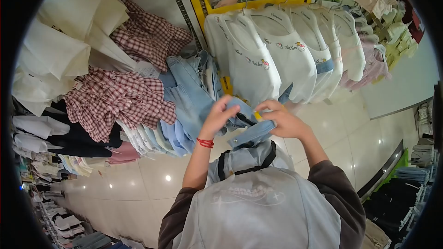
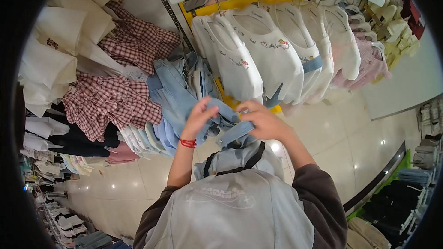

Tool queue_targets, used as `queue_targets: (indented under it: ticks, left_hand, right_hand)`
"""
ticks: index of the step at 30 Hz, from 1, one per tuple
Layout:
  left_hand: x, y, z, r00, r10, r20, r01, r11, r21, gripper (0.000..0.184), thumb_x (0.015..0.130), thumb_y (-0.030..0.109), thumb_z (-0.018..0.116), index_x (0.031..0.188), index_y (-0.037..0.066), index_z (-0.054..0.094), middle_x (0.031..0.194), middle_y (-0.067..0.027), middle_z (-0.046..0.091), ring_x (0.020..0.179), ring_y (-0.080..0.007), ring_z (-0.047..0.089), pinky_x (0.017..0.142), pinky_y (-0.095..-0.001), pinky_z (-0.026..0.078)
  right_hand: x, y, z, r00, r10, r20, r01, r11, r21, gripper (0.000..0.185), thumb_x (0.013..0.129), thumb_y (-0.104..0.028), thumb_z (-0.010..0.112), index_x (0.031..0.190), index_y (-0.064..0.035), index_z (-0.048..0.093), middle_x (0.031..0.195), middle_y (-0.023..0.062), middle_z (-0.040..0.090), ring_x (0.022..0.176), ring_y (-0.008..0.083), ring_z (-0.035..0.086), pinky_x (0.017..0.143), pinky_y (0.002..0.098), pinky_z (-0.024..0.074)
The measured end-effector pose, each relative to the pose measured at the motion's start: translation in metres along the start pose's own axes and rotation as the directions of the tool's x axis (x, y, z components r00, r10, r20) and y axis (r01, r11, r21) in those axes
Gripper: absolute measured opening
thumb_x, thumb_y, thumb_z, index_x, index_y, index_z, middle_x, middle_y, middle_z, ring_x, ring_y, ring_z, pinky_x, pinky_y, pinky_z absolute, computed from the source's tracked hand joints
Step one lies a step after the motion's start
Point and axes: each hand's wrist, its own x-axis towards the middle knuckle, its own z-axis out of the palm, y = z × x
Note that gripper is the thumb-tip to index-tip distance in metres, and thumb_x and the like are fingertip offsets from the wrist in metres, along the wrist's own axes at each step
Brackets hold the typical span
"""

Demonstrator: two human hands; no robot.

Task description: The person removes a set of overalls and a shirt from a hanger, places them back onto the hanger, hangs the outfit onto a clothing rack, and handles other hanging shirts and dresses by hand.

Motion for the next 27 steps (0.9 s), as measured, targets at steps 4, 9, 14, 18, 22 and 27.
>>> queue_targets:
  ticks: [4,9,14,18,22,27]
  left_hand:
    - [0.016,0.011,-0.048,0.973,0.099,-0.208,-0.161,0.939,-0.305,0.021,0.08,0.004,0.055,0.099,0.002,0.046,0.072,0.0002,0.05,0.054,-0.0046,0.04,0.05,-0.019,0.032]
    - [0.023,0.027,-0.061,0.997,0.042,-0.066,-0.06,0.951,-0.302,0.016,0.08,0.002,0.051,0.094,0.001,0.044,0.073,-0.0018,0.05,0.052,-0.0048,0.035,0.047,-0.0197,0.028]
    - [0.028,0.039,-0.035,0.999,0.05,-0.01,-0.051,0.981,-0.185,0.01,0.081,0.002,0.05,0.088,0.004,0.043,0.095,-0.0148,0.058,0.055,-0.007,0.038,0.05,-0.0206,0.032]
    - [0.036,0.034,-0.032,0.993,0.115,-0.013,-0.115,0.967,-0.225,0.01,0.083,0.003,0.048,0.082,0.007,0.039,0.109,-0.0222,0.055,0.059,-0.0097,0.045,0.055,-0.0228,0.039]
    - [0.04,0.04,-0.032,0.992,0.12,0.035,-0.113,0.982,-0.15,0.009,0.084,0.002,0.044,0.082,0.008,0.037,0.11,-0.0233,0.053,0.068,-0.0148,0.054,0.062,-0.029,0.047]
    - [0.037,0.048,-0.015,0.993,0.11,0.044,-0.09,0.941,-0.325,0.012,0.083,-0.004,0.036,0.089,0.007,0.035,0.112,-0.0256,0.05,0.098,-0.0299,0.056,0.079,-0.0465,0.05]
  right_hand:
    - [-0.048,0.038,-0.026,0.981,0.189,-0.053,-0.193,0.975,-0.105,0.023,0.063,0.003,0.058,0.085,-0.002,0.055,0.087,0.0082,0.05,0.087,0.0251,0.051,0.072,0.0325,0.0419]
    - [-0.091,0.07,-0.046,0.886,0.434,-0.165,-0.46,0.869,-0.183,0.026,0.062,0.008,0.055,0.086,-0.0016,0.053,0.081,0.0109,0.05,0.079,0.0283,0.052,0.068,0.0337,0.0427]
    - [-0.092,0.079,-0.042,0.858,0.493,-0.144,-0.513,0.827,-0.23,0.025,0.062,0.008,0.053,0.084,-0.0019,0.051,0.082,0.0139,0.053,0.078,0.0314,0.053,0.066,0.0368,0.0425]
    - [-0.081,0.078,-0.038,0.811,0.585,-0.005,-0.565,0.781,-0.265,0.027,0.064,0.002,0.057,0.089,-0.0042,0.05,0.088,0.0132,0.055,0.083,0.0315,0.054,0.069,0.0378,0.043]
    - [-0.034,0.05,-0.056,0.836,0.548,0.024,-0.51,0.792,-0.336,0.036,0.068,-0.01,0.065,0.099,-0.0037,0.048,0.097,0.0141,0.055,0.092,0.0298,0.053,0.079,0.0359,0.0426]
    - [0.078,0.008,-0.059,0.835,0.035,-0.549,-0.31,0.855,-0.417,0.06,0.071,-0.02,0.066,0.12,-0.0029,0.036,0.117,0.0201,0.043,0.1,0.0368,0.049,0.084,0.0387,0.0412]
